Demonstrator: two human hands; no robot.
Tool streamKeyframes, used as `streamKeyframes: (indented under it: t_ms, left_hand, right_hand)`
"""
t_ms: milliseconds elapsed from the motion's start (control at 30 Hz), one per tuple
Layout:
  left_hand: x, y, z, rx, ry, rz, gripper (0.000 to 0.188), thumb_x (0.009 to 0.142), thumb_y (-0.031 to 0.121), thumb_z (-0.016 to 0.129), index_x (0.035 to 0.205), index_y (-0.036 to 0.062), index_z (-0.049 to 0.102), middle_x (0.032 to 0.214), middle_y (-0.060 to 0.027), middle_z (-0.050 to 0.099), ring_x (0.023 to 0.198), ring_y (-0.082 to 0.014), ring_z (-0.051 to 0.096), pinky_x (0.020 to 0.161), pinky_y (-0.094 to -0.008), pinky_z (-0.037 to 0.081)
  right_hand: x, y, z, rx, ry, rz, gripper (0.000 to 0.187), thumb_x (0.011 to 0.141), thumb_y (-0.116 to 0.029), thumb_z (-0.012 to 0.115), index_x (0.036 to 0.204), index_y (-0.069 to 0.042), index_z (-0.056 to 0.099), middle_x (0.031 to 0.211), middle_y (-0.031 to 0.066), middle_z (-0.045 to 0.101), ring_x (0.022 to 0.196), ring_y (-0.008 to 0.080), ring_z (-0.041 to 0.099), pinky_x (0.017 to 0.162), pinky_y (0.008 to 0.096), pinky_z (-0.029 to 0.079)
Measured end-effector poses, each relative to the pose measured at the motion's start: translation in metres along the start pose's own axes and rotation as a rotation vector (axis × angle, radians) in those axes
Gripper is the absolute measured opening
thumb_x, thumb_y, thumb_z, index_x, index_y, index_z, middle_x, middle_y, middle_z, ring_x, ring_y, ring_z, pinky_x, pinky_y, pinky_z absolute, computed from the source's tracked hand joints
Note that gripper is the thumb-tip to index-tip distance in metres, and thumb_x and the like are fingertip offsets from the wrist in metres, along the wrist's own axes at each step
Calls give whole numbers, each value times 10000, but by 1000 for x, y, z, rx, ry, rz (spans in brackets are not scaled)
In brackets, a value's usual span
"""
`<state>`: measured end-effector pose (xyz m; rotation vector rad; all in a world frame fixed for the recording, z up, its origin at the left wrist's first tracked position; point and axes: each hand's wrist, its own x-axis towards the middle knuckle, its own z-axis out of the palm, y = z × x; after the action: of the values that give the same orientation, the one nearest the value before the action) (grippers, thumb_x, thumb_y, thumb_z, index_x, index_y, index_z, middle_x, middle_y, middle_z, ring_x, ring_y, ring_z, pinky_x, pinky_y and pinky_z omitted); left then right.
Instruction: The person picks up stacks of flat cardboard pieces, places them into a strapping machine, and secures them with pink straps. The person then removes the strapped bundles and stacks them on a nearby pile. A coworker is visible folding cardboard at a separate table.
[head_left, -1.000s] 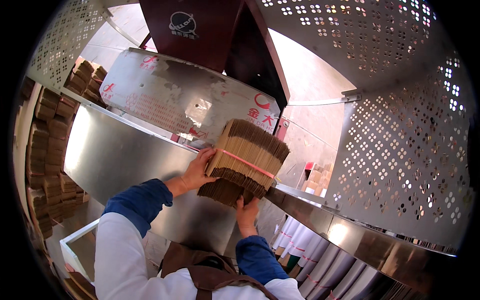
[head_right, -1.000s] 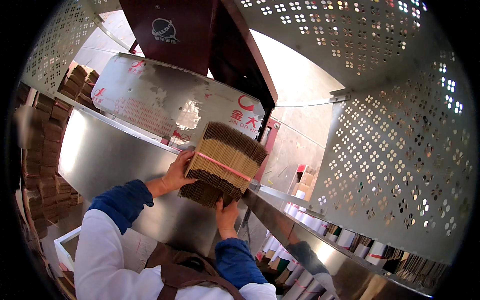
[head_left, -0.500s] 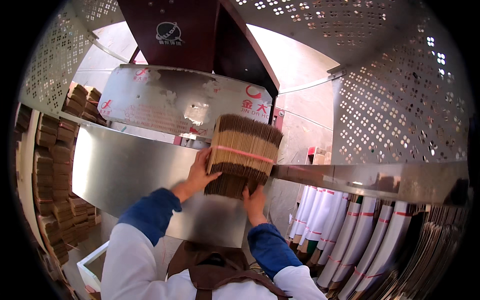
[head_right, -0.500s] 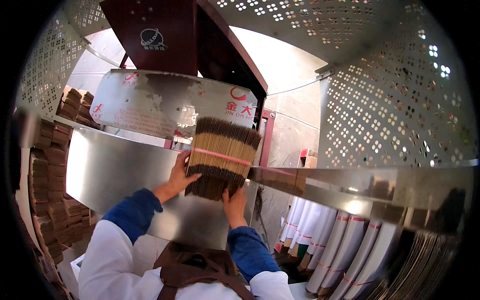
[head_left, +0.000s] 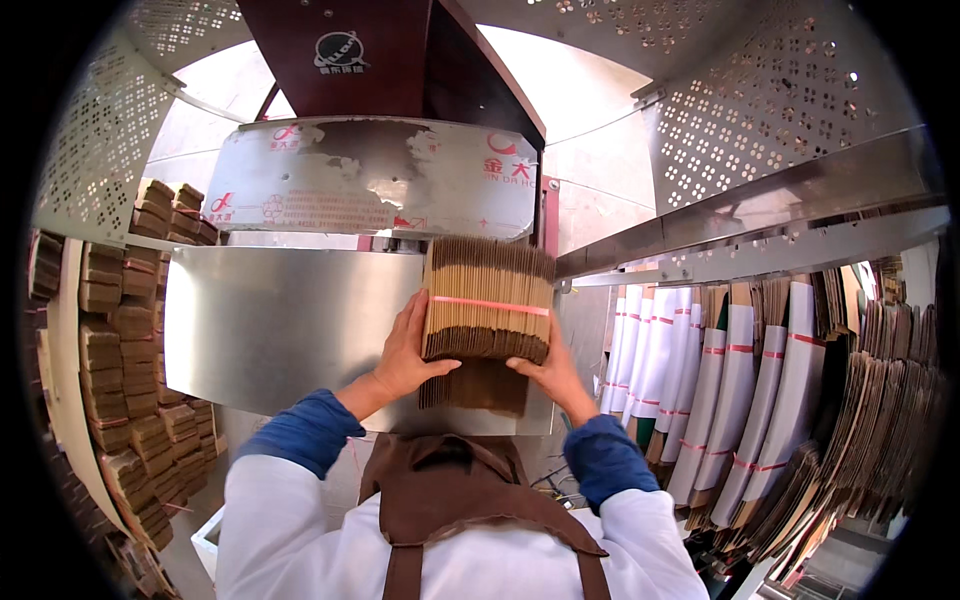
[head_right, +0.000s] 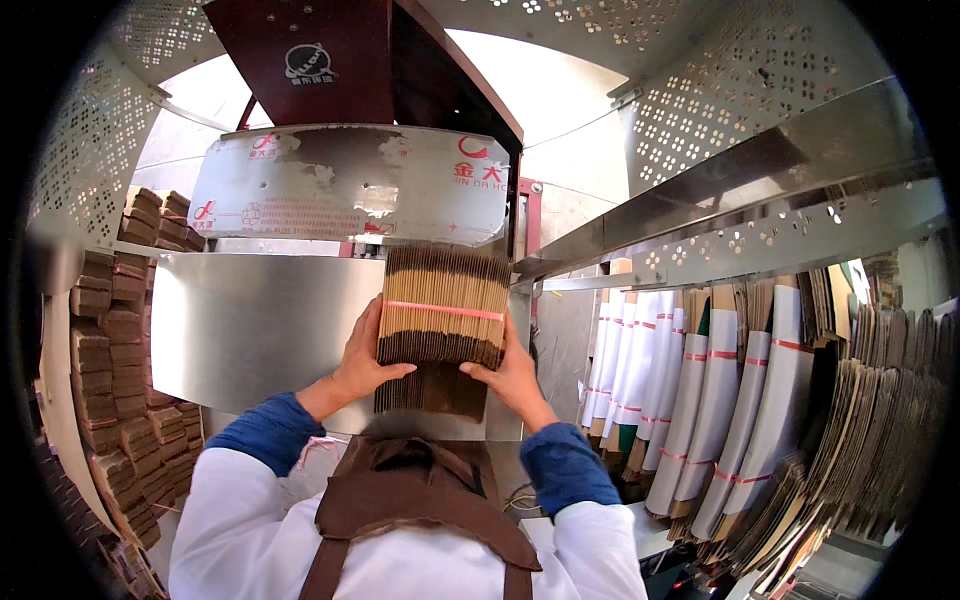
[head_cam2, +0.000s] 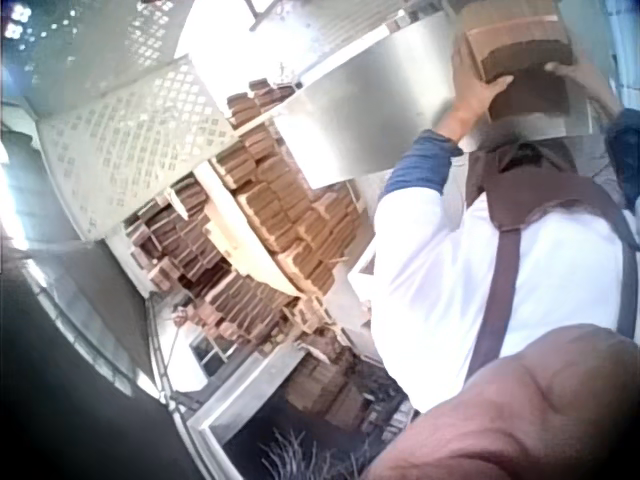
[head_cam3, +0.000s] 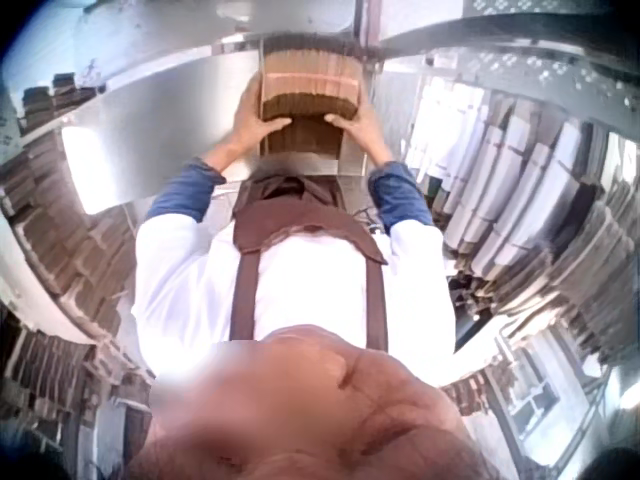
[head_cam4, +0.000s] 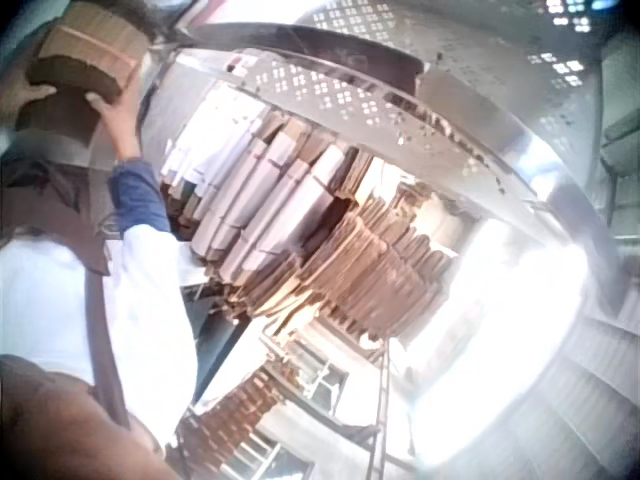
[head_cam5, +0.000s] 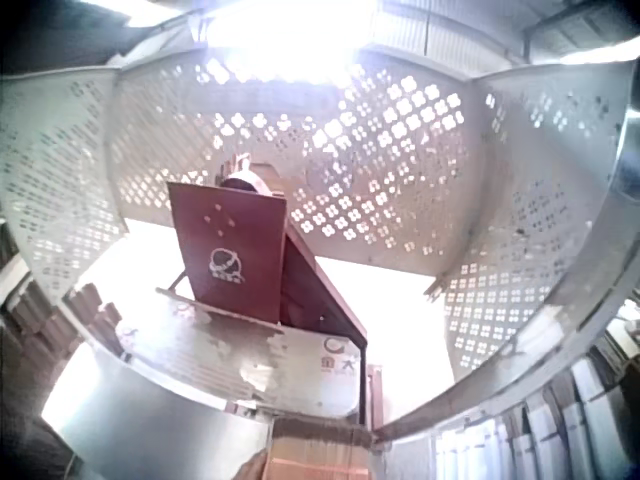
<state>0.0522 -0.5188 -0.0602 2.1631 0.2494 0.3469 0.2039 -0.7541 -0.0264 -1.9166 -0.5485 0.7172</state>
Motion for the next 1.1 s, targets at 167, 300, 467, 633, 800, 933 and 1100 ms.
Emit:
streamKeyframes:
  t_ms: [167, 300, 467, 633, 800, 933, 1100]
  left_hand:
    - [11, 77, -87, -132, -318, -290, 1137, 681, 546, 767, 1462, -21, 167, 1412, -287, 336, 1246, -415, 441, 1038, -442, 385]
    - [20, 21, -70, -257, -556, -543, 1071, 711, 571, 737, 1463, 22, 209, 1300, -218, 495, 1119, -336, 566, 948, -435, 461]
    - [7, -75, -4, -739, -796, -746, 974, 751, 627, 659, 1482, 178, 198, 1261, -72, 545, 1023, -204, 593, 703, -358, 520]
    - [3, -20, -30, -783, -595, -545, 1123, 710, 405, 799, 1512, 89, 78, 1475, -139, 330, 1345, -282, 352, 1038, -428, 381]
    - [-20, 33, -63, -543, -358, -302, 1250, 664, 368, 839, 1508, 48, -25, 1548, -191, 162, 1421, -332, 215, 1136, -403, 238]
    - [-33, 8, -45, -197, -332, -166, 1278, 640, 390, 843, 1510, 58, -31, 1569, -208, 67, 1430, -341, 197, 1141, -395, 242]
    - [-46, -4, -14, -441, -313, -333, 1225, 662, 471, 797, 1494, -9, 37, 1535, -229, 183, 1415, -325, 246, 1142, -361, 231]
  right_hand:
    - [-16, -83, -43, -158, -118, 100, 982, 734, -477, 752, 1446, -16, 259, 1124, 238, 626, 1065, 318, 624, 930, 396, 475]
    - [24, -95, -33, -251, -454, 585, 872, 806, -632, 606, 1372, -3, 398, 1032, 198, 650, 926, 333, 656, 843, 395, 511]
    - [40, 54, 4, 85, -552, 637, 783, 889, -692, 415, 1348, -60, 463, 1155, 62, 591, 1011, 169, 526, 787, 362, 466]
    - [24, 13, -9, 134, -520, 370, 817, 899, -671, 420, 1474, -113, 262, 1278, 79, 514, 1077, 184, 504, 827, 358, 453]
    - [-1, -19, -37, 406, -411, 158, 919, 891, -708, 372, 1517, -92, 101, 1432, 123, 392, 1251, 208, 444, 957, 346, 419]
    - [4, 2, -17, 400, -275, 75, 853, 939, -535, 485, 1518, -68, 68, 1500, 142, 282, 1311, 218, 396, 1030, 346, 369]
    - [8, 63, 8, 365, -240, 306, 890, 919, -409, 589, 1516, -33, 46, 1304, 164, 478, 1174, 219, 488, 1008, 326, 375]
